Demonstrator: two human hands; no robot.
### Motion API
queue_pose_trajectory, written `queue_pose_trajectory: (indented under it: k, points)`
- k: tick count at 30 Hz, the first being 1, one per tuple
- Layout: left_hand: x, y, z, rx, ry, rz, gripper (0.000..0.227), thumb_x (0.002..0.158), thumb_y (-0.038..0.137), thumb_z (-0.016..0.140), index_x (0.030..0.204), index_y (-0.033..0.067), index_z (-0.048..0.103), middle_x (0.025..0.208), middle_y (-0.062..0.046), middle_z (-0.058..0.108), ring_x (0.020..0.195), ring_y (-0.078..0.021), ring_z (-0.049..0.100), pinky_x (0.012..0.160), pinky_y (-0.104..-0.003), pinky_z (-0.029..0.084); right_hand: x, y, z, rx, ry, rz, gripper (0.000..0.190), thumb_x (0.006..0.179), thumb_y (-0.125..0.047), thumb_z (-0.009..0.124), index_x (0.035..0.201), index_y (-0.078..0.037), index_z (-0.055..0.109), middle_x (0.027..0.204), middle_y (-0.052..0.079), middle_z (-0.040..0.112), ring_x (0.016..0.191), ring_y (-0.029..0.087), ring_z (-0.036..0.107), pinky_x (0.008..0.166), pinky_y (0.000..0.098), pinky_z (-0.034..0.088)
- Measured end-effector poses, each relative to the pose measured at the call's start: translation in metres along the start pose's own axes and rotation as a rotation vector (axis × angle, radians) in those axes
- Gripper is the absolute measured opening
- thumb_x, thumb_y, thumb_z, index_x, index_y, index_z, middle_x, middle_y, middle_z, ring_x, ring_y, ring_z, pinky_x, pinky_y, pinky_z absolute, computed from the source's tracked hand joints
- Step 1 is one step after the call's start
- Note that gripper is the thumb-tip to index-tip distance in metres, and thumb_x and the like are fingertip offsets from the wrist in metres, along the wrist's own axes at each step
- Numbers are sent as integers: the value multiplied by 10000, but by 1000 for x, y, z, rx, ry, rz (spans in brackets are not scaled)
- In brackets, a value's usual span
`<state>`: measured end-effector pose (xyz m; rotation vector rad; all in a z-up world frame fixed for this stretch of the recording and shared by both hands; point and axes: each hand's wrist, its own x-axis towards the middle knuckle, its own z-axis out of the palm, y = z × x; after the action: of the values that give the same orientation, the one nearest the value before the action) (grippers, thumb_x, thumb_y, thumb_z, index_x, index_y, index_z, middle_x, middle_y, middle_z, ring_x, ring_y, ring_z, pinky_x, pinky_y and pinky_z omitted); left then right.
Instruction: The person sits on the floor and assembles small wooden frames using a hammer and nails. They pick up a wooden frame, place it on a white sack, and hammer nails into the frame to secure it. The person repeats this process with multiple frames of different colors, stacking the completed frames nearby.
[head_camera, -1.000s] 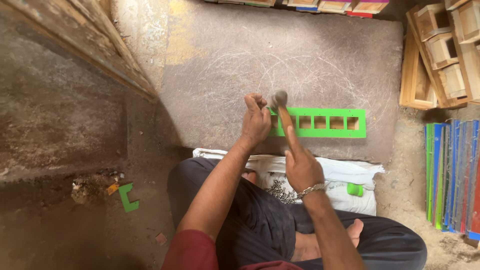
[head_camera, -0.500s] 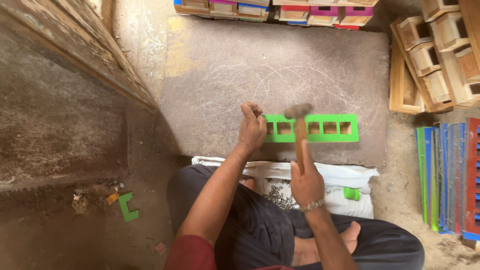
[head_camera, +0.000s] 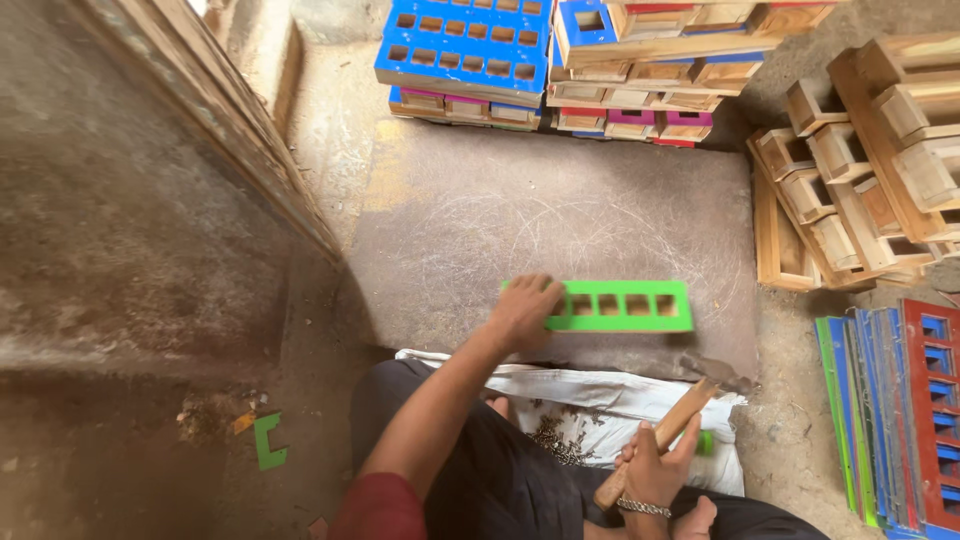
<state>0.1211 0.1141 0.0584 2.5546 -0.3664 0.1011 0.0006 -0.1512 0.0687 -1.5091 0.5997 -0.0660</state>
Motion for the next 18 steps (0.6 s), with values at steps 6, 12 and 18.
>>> queue_pose_trajectory:
  k: [6,12,18]
  points:
    - [-45,-14,-38,11,123,-539,657,684,364,872,1180,83,545,1203,-152,587,1153,-356,578,991,-500,492,-1,1,4,9,-16,36,892,941,-36,597,1686,-232,148,682,61,509,489,143,481,428,316,437]
    - [-83,-8,-63,101,-348,-399,907,611,455,966,1285,78,490,1515,-285,252,1324,-445,376,1094,-510,394,5,1,5,-2,-44,48,903,935,-40,604,1686,-203,130,690,67,517,494,145,494,427,329,450]
    - [-79,-16,-48,252,-299,-366,852,675,258,882,1385,69,450,1515,-284,295,1365,-483,324,1096,-505,424,11,14,4,30,-38,38,931,925,-25,603,1699,-206,117,697,63,513,492,142,481,423,329,439]
